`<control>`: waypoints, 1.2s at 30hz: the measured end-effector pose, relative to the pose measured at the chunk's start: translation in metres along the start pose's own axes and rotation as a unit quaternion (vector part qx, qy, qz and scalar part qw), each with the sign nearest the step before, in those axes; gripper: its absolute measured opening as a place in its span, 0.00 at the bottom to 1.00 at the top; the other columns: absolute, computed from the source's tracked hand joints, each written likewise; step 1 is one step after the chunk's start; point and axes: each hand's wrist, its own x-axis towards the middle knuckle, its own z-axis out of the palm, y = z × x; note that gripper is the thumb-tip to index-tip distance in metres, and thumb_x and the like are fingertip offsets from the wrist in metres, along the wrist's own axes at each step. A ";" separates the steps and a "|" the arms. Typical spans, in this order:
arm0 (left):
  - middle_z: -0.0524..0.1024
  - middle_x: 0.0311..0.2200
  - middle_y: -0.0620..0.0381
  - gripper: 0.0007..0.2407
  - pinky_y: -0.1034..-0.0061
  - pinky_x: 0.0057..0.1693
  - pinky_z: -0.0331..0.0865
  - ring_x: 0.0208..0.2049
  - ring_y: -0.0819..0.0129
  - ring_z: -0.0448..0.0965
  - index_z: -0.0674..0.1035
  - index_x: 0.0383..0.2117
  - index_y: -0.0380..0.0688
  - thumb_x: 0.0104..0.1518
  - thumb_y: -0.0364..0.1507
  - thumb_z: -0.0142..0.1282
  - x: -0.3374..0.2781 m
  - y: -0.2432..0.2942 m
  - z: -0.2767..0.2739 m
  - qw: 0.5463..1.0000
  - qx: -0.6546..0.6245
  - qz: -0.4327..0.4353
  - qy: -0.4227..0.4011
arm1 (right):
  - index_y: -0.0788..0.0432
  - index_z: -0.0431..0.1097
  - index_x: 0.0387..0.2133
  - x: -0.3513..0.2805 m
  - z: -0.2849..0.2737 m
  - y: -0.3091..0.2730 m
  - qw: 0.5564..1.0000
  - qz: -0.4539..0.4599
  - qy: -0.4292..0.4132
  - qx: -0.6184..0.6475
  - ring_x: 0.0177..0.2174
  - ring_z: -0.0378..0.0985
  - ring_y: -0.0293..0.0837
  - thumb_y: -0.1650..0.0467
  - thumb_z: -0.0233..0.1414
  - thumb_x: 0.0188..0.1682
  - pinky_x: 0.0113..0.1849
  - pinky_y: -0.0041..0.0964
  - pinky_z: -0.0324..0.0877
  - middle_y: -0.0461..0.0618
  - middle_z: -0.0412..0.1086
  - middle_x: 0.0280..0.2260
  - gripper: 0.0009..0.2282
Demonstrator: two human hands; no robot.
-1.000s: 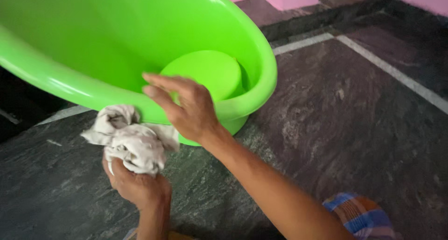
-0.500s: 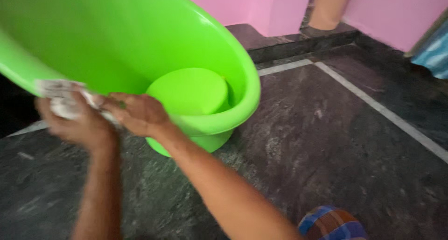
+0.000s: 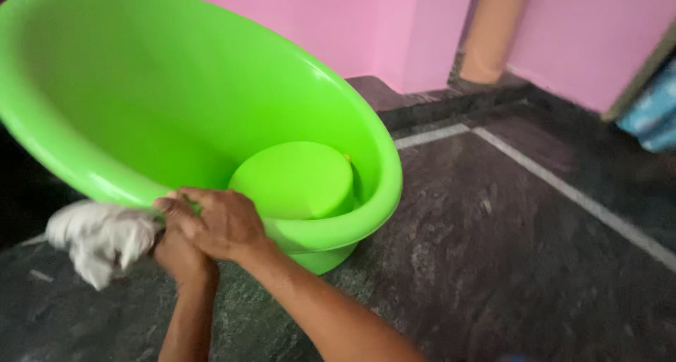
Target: The person wipes the interior and exterior surfaces of a green plastic basin using a white cloth. They rotate the basin to access different areas, scrubbing the sides, bottom, and rim thoroughly.
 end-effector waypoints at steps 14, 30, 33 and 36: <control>0.72 0.53 0.42 0.27 0.64 0.54 0.68 0.52 0.55 0.74 0.58 0.67 0.26 0.60 0.22 0.52 -0.049 -0.018 -0.067 0.910 0.096 0.402 0.017 | 0.53 0.74 0.54 -0.012 -0.027 -0.007 0.998 -0.039 0.021 -0.046 0.35 0.80 0.65 0.42 0.31 0.51 0.39 0.56 0.74 0.68 0.76 0.34 0.37; 0.63 0.60 0.25 0.24 0.50 0.67 0.59 0.64 0.36 0.66 0.58 0.64 0.20 0.73 0.29 0.55 0.040 0.017 -0.003 0.837 0.068 0.432 0.329 | 0.60 0.78 0.45 -0.022 -0.044 -0.006 1.000 -0.025 0.010 0.007 0.40 0.80 0.65 0.44 0.36 0.53 0.43 0.52 0.73 0.66 0.78 0.36 0.35; 0.81 0.45 0.40 0.17 0.59 0.53 0.73 0.45 0.54 0.83 0.78 0.47 0.32 0.65 0.38 0.57 0.095 0.063 -0.042 0.899 -0.133 0.344 0.236 | 0.60 0.76 0.48 -0.026 -0.045 -0.002 1.000 -0.013 -0.007 0.008 0.40 0.82 0.63 0.44 0.37 0.52 0.44 0.49 0.74 0.67 0.78 0.34 0.35; 0.83 0.35 0.49 0.17 0.63 0.44 0.78 0.35 0.60 0.86 0.81 0.40 0.34 0.59 0.40 0.57 0.124 0.114 -0.070 0.957 -0.110 0.154 0.221 | 0.62 0.76 0.48 -0.025 -0.047 -0.005 0.999 -0.038 -0.001 0.007 0.40 0.82 0.62 0.43 0.37 0.51 0.44 0.49 0.74 0.66 0.78 0.36 0.36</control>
